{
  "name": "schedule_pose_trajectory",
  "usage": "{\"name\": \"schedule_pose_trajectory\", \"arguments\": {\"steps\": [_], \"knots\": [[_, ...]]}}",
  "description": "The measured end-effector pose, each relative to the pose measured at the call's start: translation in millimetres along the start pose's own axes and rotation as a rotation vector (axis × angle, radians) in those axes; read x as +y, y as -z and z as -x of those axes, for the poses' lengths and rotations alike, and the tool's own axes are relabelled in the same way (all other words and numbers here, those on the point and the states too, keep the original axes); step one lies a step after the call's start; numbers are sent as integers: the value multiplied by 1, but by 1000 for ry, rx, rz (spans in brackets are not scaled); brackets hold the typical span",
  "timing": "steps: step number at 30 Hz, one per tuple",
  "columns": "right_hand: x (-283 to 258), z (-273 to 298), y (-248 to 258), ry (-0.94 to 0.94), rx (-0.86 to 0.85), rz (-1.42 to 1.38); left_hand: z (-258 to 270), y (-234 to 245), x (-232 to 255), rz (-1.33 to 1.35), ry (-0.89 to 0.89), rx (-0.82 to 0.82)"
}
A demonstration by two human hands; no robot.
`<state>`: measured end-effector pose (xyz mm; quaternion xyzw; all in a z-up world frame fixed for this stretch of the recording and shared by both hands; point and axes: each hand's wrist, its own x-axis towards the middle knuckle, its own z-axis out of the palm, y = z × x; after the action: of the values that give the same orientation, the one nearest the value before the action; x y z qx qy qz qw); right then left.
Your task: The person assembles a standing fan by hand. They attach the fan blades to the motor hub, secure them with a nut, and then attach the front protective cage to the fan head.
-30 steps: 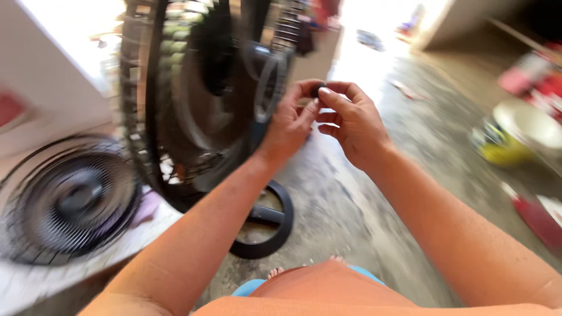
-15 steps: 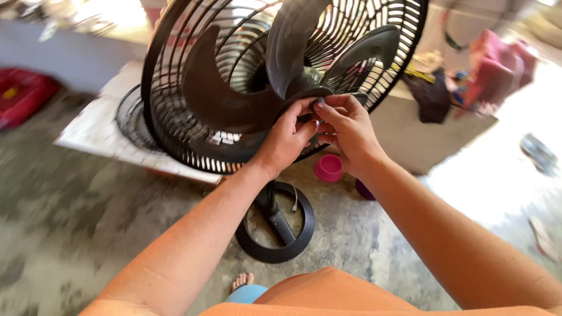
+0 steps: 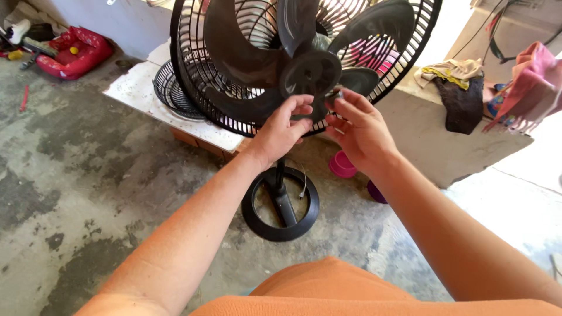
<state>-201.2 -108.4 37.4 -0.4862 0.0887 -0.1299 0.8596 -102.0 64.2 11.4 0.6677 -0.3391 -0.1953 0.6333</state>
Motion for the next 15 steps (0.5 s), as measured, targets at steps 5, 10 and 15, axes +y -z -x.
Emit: {"name": "schedule_pose_trajectory", "arguments": {"steps": [5, 10, 15], "knots": [[-8, 35, 3, -123, -351, -452, 23, -12, 25, 174, -131, 18], [-2, 45, 1, -185, -580, -634, 33, -25, 52, 302, -353, -59], [-7, 28, 8, -242, -608, -685, 28, -27, 68, 210, -403, -41]]}}
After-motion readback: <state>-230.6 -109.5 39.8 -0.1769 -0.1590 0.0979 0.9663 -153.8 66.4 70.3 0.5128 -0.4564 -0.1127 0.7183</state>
